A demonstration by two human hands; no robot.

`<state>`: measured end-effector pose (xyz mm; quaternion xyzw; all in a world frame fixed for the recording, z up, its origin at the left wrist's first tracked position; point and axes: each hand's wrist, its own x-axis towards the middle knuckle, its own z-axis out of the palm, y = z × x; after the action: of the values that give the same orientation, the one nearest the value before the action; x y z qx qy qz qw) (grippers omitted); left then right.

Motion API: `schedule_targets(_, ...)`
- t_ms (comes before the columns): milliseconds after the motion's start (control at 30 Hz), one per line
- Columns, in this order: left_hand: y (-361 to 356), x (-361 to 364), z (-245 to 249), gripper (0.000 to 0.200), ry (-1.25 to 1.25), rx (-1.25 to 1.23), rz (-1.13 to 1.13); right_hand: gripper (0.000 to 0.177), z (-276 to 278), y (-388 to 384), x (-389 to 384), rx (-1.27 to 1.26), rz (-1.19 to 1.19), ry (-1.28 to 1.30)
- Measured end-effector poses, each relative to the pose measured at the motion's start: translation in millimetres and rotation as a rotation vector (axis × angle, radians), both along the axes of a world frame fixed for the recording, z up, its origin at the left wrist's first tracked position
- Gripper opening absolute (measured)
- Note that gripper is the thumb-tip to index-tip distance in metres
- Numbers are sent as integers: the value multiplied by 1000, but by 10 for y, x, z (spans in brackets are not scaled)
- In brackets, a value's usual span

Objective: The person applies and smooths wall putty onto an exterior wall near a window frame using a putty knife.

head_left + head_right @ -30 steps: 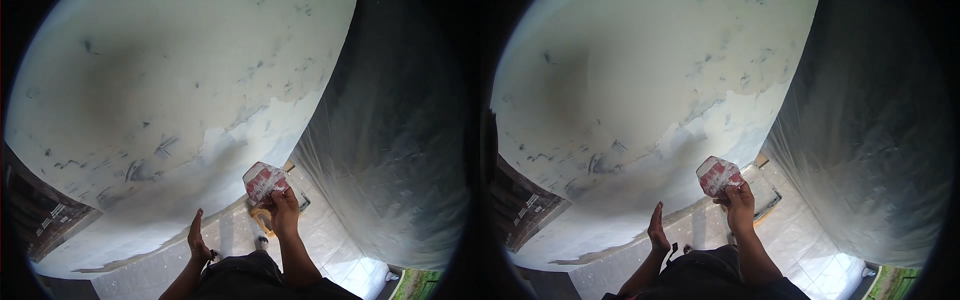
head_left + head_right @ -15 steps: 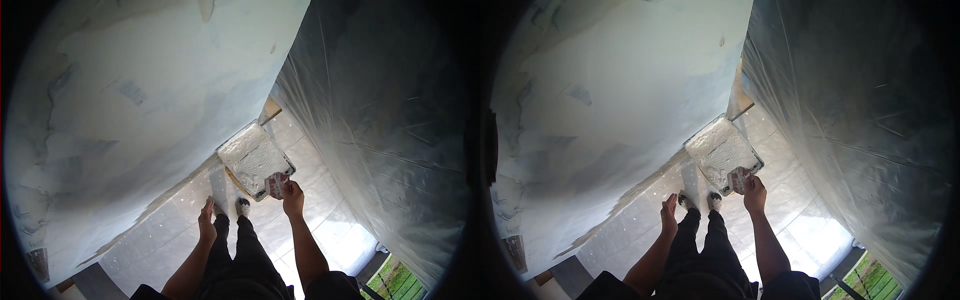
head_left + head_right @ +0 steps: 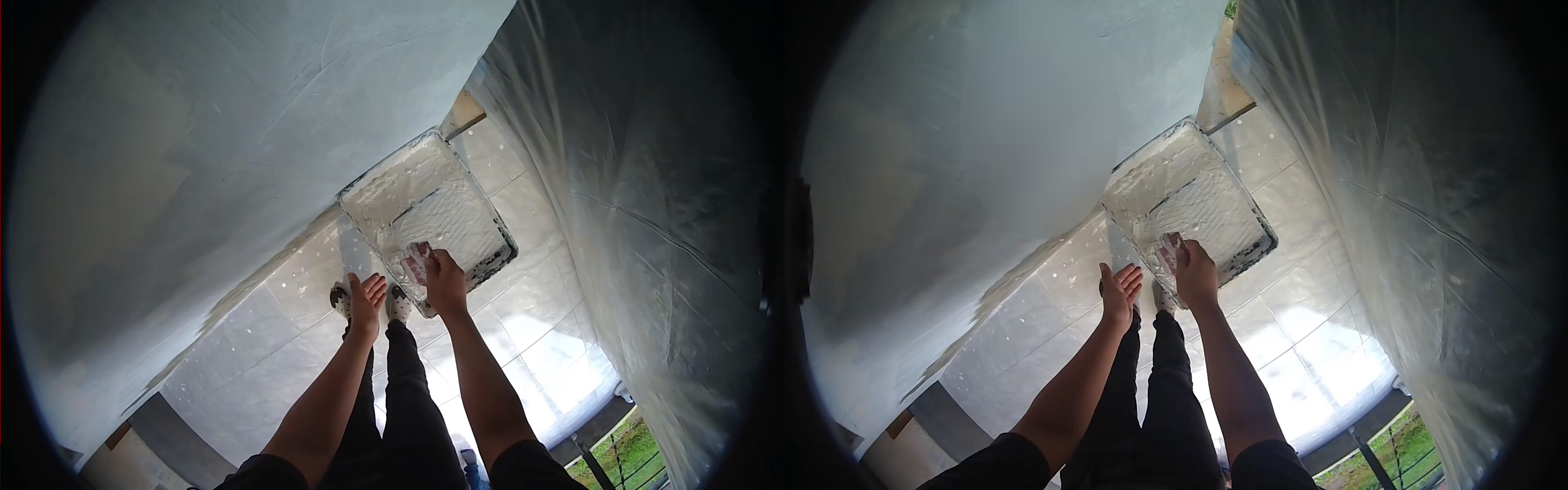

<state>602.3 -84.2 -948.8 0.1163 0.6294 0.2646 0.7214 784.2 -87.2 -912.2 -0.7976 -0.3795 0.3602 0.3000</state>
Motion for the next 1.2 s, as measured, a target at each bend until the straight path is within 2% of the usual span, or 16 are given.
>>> schedule_targets(267,79,97,-51,107,-10,-14,-6,20,-32,135,-81,-14,9,58)
schedule_targets(333,80,131,-41,107,-34,-25,7,20,-51,130,-92,-50,84,-8)
schedule_targets(467,33,142,-70,106,-14,-12,11,20,-72,78,-64,-58,92,-34)
schedule_targets(533,31,137,-91,103,6,4,9,19,-66,57,-56,73,-53,50)
schedule_targets(667,40,146,-55,106,-25,-17,-10,19,-216,-58,-74,66,75,-22)
schedule_targets(767,33,140,-33,108,-25,-21,-27,19,-133,-71,0,-11,61,-28)
schedule_targets(833,28,121,-32,109,-14,-17,-36,17,-28,-78,22,109,-55,75)
schedule_targets(1067,2,152,23,112,-64,-86,-70,18,-78,-192,-22,19,96,-11)
schedule_targets(1200,2,170,60,115,-97,-93,-91,18,-45,-174,-39,-25,92,45)
